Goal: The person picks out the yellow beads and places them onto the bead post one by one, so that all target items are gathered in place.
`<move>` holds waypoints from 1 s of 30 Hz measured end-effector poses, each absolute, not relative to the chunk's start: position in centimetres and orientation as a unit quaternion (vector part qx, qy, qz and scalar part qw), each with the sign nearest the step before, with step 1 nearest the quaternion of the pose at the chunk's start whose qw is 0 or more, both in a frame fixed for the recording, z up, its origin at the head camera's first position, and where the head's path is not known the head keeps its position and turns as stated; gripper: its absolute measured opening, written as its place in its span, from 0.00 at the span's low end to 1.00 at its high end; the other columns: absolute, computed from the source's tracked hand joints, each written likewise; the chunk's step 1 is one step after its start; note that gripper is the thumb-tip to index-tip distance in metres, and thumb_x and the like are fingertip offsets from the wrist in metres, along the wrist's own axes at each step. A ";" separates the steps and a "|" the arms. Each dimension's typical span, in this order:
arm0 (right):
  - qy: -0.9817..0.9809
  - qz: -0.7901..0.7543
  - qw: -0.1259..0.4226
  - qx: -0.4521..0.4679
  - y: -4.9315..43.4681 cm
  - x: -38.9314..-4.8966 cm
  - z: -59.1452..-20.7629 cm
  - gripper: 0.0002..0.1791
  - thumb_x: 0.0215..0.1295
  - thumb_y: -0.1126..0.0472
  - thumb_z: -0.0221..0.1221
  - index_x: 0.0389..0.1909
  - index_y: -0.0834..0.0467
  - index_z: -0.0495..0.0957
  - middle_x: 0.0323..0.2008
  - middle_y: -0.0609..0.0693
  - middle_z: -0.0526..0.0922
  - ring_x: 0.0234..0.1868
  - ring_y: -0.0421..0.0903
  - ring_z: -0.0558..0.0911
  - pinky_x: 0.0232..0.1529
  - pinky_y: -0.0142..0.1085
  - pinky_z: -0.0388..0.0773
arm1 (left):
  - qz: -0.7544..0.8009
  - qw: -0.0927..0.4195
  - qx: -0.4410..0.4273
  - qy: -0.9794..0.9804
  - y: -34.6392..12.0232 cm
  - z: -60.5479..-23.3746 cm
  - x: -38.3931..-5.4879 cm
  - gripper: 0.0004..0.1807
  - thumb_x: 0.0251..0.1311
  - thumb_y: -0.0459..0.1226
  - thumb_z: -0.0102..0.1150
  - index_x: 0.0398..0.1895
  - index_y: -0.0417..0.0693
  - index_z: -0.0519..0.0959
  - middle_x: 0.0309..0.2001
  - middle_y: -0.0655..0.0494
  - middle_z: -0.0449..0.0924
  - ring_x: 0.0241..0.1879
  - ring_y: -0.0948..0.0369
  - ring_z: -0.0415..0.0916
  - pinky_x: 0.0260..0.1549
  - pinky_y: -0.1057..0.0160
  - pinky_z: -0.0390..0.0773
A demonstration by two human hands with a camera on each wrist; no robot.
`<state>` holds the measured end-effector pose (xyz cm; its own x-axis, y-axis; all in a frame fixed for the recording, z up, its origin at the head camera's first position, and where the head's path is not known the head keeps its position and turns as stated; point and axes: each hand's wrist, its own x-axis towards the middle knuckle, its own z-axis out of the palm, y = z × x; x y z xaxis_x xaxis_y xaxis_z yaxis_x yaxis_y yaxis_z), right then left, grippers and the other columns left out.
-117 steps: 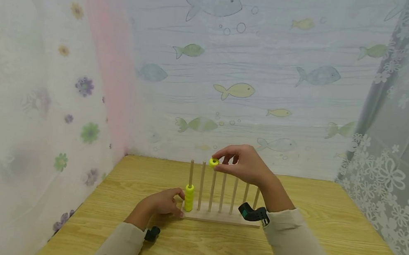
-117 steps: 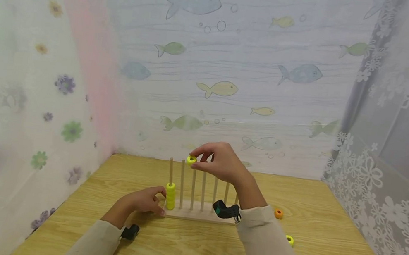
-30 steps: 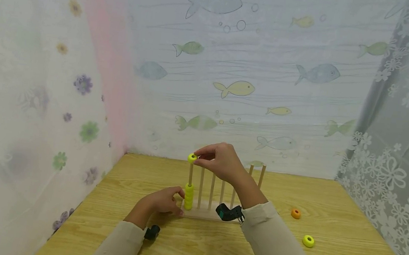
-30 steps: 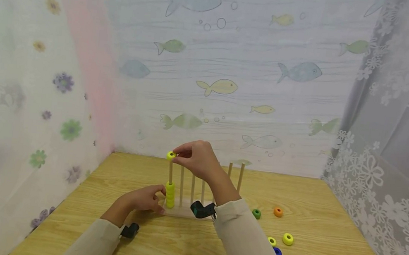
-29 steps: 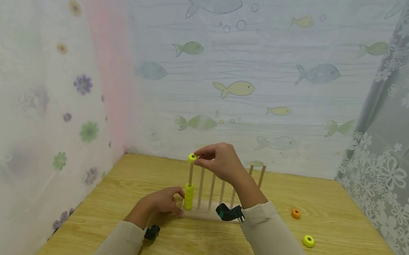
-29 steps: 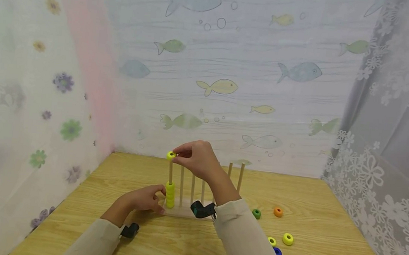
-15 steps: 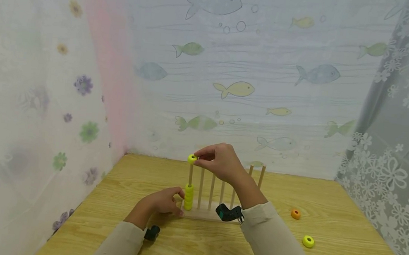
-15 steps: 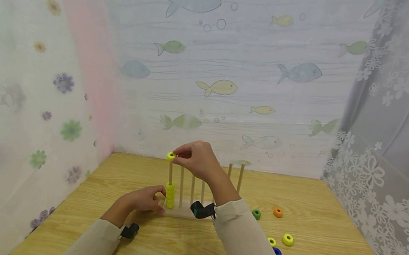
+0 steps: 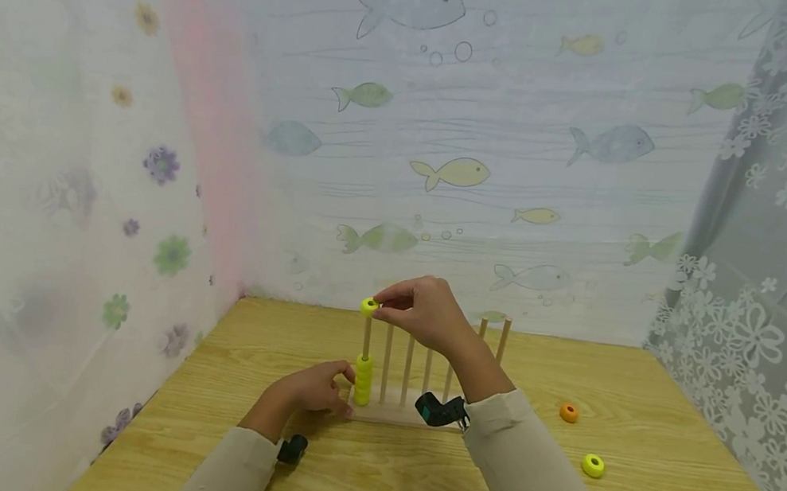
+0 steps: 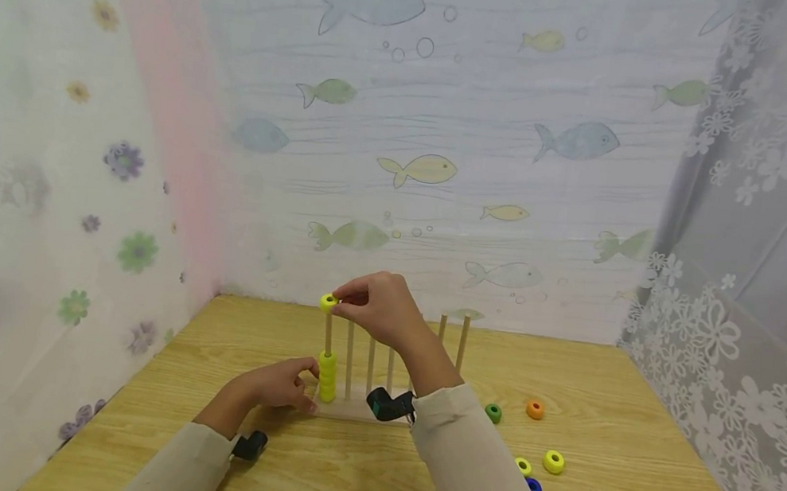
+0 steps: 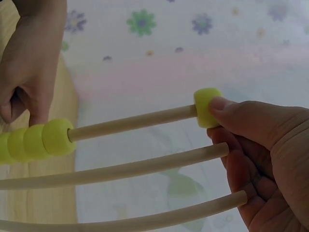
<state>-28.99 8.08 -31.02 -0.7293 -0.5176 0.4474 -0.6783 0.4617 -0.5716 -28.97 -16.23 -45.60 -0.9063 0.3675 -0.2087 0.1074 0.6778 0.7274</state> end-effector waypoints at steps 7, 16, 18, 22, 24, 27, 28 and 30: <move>-0.850 0.374 0.112 0.353 8.1 -29.1 -31.1 0.08 0.66 0.55 0.71 0.44 0.51 0.91 0.40 0.42 0.91 0.38 0.35 0.87 0.42 0.33 0.84 | 0.382 0.171 0.135 0.898 -16.3 -45.6 -28.9 0.27 0.57 0.41 0.78 0.56 0.52 0.73 0.23 0.56 0.67 0.23 0.59 0.62 0.26 0.61 0.65; -0.854 0.366 0.116 0.351 8.1 -29.0 -31.0 0.07 0.67 0.54 0.71 0.43 0.49 0.91 0.40 0.41 0.91 0.40 0.36 0.87 0.44 0.35 0.84 | 0.380 0.172 0.131 0.899 -16.3 -45.6 -29.1 0.27 0.57 0.41 0.78 0.55 0.52 0.73 0.23 0.56 0.67 0.23 0.59 0.62 0.26 0.61 0.65; -0.853 0.367 0.116 0.352 8.2 -29.0 -31.0 0.08 0.66 0.54 0.71 0.43 0.49 0.91 0.40 0.41 0.91 0.40 0.36 0.87 0.44 0.35 0.84 | 0.379 0.172 0.132 0.899 -16.3 -45.6 -29.2 0.27 0.57 0.41 0.78 0.55 0.52 0.73 0.23 0.56 0.68 0.23 0.59 0.62 0.26 0.61 0.65; -0.846 0.372 0.120 0.364 8.3 -29.1 -31.2 0.09 0.66 0.54 0.71 0.45 0.50 0.91 0.41 0.40 0.90 0.41 0.36 0.87 0.45 0.35 0.84 | 0.376 0.173 0.134 0.900 -16.3 -45.7 -29.3 0.27 0.57 0.42 0.78 0.55 0.53 0.73 0.24 0.56 0.68 0.23 0.59 0.62 0.27 0.60 0.65; -0.839 0.375 0.124 0.374 8.5 -29.1 -31.3 0.10 0.66 0.55 0.71 0.46 0.50 0.90 0.42 0.41 0.90 0.41 0.36 0.87 0.45 0.34 0.84 | 0.373 0.171 0.137 0.901 -16.3 -45.7 -29.3 0.27 0.56 0.42 0.78 0.55 0.53 0.73 0.25 0.56 0.69 0.24 0.59 0.62 0.27 0.60 0.65; -0.831 0.377 0.133 0.388 8.7 -29.0 -31.3 0.10 0.66 0.54 0.71 0.47 0.47 0.90 0.43 0.40 0.89 0.42 0.37 0.86 0.45 0.33 0.84 | 0.370 0.170 0.139 0.903 -16.3 -45.6 -29.2 0.27 0.56 0.43 0.78 0.55 0.53 0.74 0.25 0.55 0.69 0.24 0.59 0.63 0.27 0.60 0.66; -0.828 0.376 0.136 0.392 8.8 -28.9 -31.3 0.10 0.67 0.54 0.71 0.48 0.47 0.89 0.44 0.41 0.89 0.42 0.37 0.86 0.45 0.32 0.84 | 0.368 0.170 0.139 0.904 -16.3 -45.5 -29.1 0.28 0.56 0.43 0.78 0.56 0.53 0.74 0.26 0.55 0.70 0.25 0.59 0.63 0.27 0.60 0.66; -0.825 0.372 0.145 0.401 9.0 -28.8 -31.2 0.10 0.67 0.54 0.71 0.48 0.48 0.89 0.44 0.42 0.89 0.42 0.37 0.85 0.44 0.33 0.84 | 0.367 0.171 0.136 0.904 -16.3 -45.4 -29.0 0.28 0.56 0.43 0.78 0.56 0.53 0.74 0.27 0.54 0.71 0.25 0.58 0.64 0.28 0.60 0.66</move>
<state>-28.75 8.98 -31.24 -0.6372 -0.5527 0.5371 -0.7684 0.4020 -0.4979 -29.01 -16.28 -45.44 -0.9045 0.3717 -0.2091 0.1212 0.6942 0.7095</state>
